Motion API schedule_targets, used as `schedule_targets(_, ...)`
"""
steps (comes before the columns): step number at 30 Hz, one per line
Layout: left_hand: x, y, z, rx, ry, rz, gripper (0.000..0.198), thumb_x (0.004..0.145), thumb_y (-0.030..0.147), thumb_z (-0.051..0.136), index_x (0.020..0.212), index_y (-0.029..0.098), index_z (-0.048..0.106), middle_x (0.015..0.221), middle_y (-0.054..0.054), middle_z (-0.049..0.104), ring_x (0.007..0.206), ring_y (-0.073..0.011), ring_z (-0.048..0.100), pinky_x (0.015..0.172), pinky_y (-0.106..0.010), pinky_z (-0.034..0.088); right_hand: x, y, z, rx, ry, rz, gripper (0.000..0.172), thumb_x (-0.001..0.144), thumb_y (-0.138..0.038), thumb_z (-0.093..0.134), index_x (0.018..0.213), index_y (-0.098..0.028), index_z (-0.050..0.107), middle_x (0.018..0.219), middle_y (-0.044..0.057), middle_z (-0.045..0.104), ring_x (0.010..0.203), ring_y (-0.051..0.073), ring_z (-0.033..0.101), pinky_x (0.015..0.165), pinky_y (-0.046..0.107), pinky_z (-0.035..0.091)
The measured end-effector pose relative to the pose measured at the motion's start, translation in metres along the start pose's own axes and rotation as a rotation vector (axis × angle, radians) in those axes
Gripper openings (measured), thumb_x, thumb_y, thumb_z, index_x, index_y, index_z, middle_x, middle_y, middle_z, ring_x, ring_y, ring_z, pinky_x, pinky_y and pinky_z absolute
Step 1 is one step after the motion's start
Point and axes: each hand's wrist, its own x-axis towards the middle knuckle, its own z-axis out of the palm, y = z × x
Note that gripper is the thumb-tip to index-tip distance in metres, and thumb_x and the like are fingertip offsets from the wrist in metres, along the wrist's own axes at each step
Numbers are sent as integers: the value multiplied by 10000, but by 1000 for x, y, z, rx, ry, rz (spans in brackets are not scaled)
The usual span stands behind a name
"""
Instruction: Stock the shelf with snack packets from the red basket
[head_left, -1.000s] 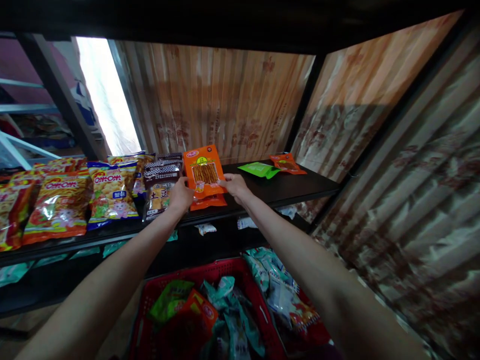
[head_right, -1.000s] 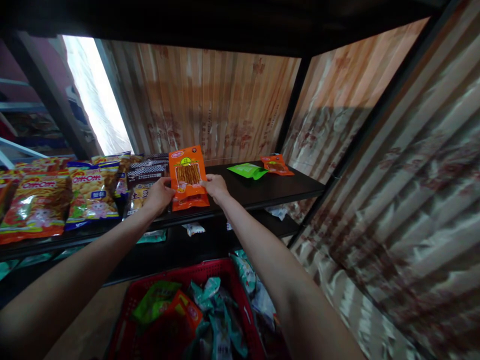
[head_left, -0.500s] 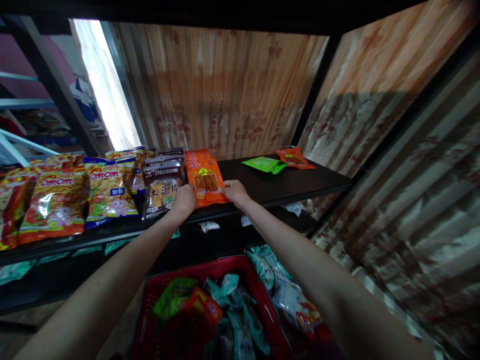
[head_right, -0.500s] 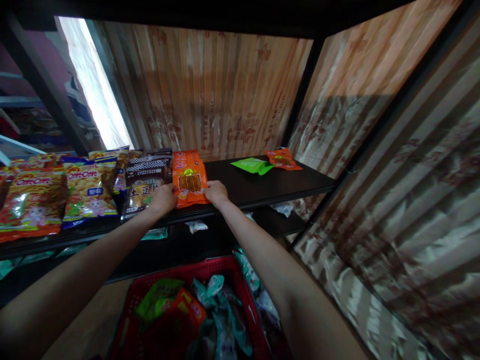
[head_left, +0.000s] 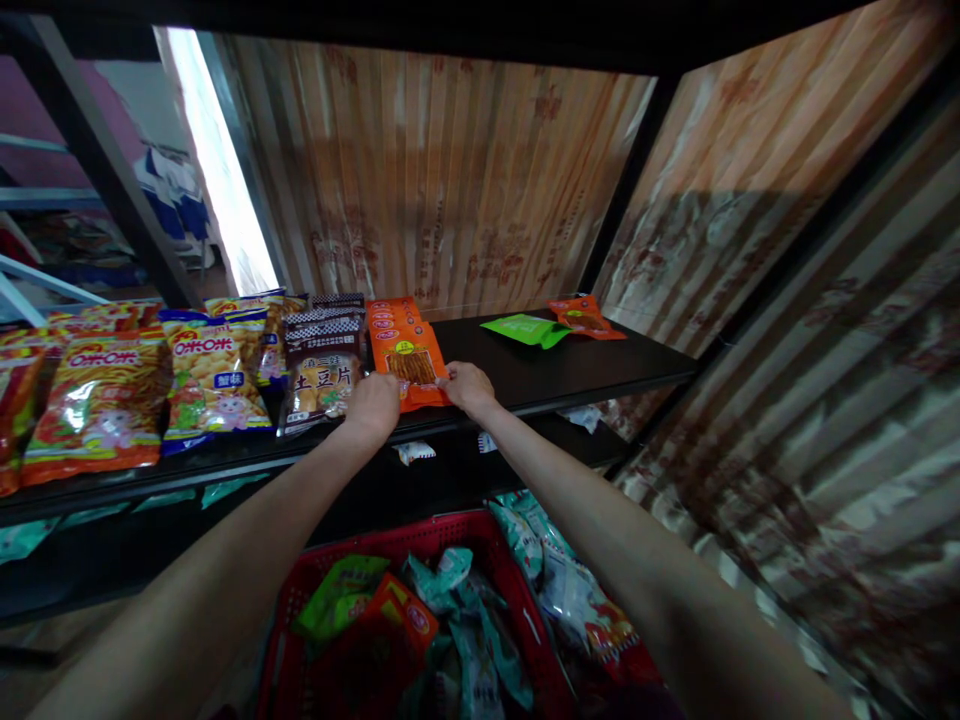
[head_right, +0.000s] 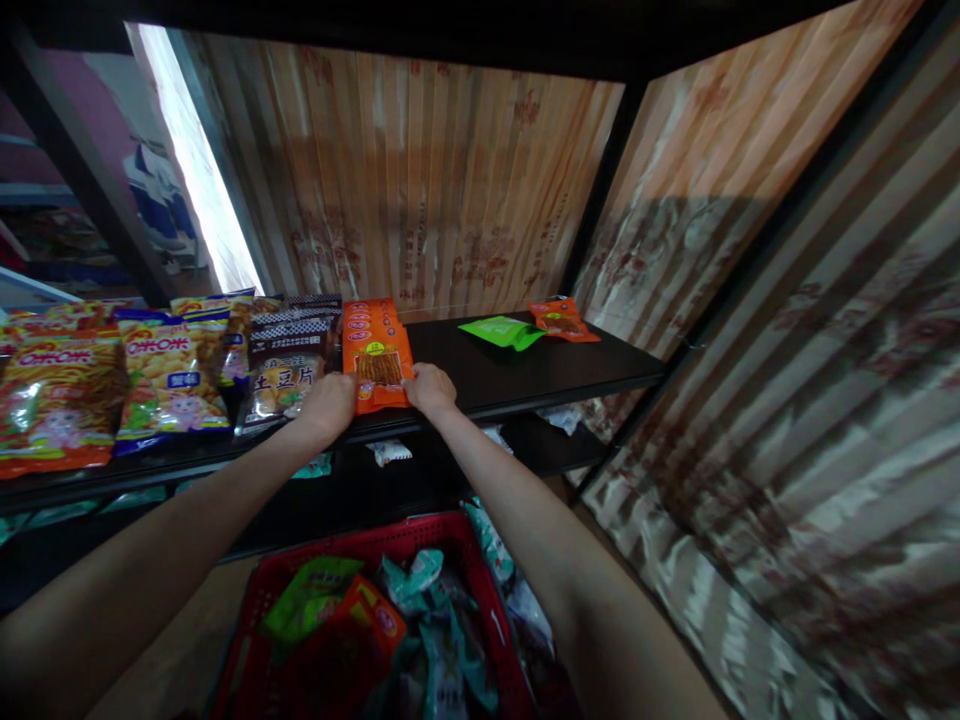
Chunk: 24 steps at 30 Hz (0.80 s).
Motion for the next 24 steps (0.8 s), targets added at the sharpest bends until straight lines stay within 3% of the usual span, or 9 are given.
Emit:
schedule_targets(7,-16,14,1,124,115,92,345,897,117,326,1077,87,618,1107,-183,594,1039,-274,590,779,-325,510,-4,1,2,36,31,-11,427,811,-338,575,1224,-231,564,1103,58,674,1016,222,622,850,320,469)
schedule_targets(11,-17,18,9,37,107,100,359,917,306,391,1145,98,575,1059,-163,634,1012,-279,600,793,-342,501,-10,2,8,-11,123,-180,532,846,-297,529,1366,-222,443,1328,99,537,1220,236,491,1001,363,398)
schedule_targets(14,-16,18,14,24,88,136,400,914,365,405,1123,79,591,1066,-171,650,1016,-279,604,828,-346,487,-9,4,13,-12,98,-247,461,870,-264,495,1329,-218,499,1373,91,503,1277,211,444,1061,348,348)
schedule_targets(24,-12,19,13,50,44,153,381,877,336,494,1112,66,624,1073,-188,654,1015,-288,605,819,-343,490,-3,1,11,34,50,-248,390,847,-202,539,1234,-192,589,1310,62,575,1187,172,543,1038,260,380)
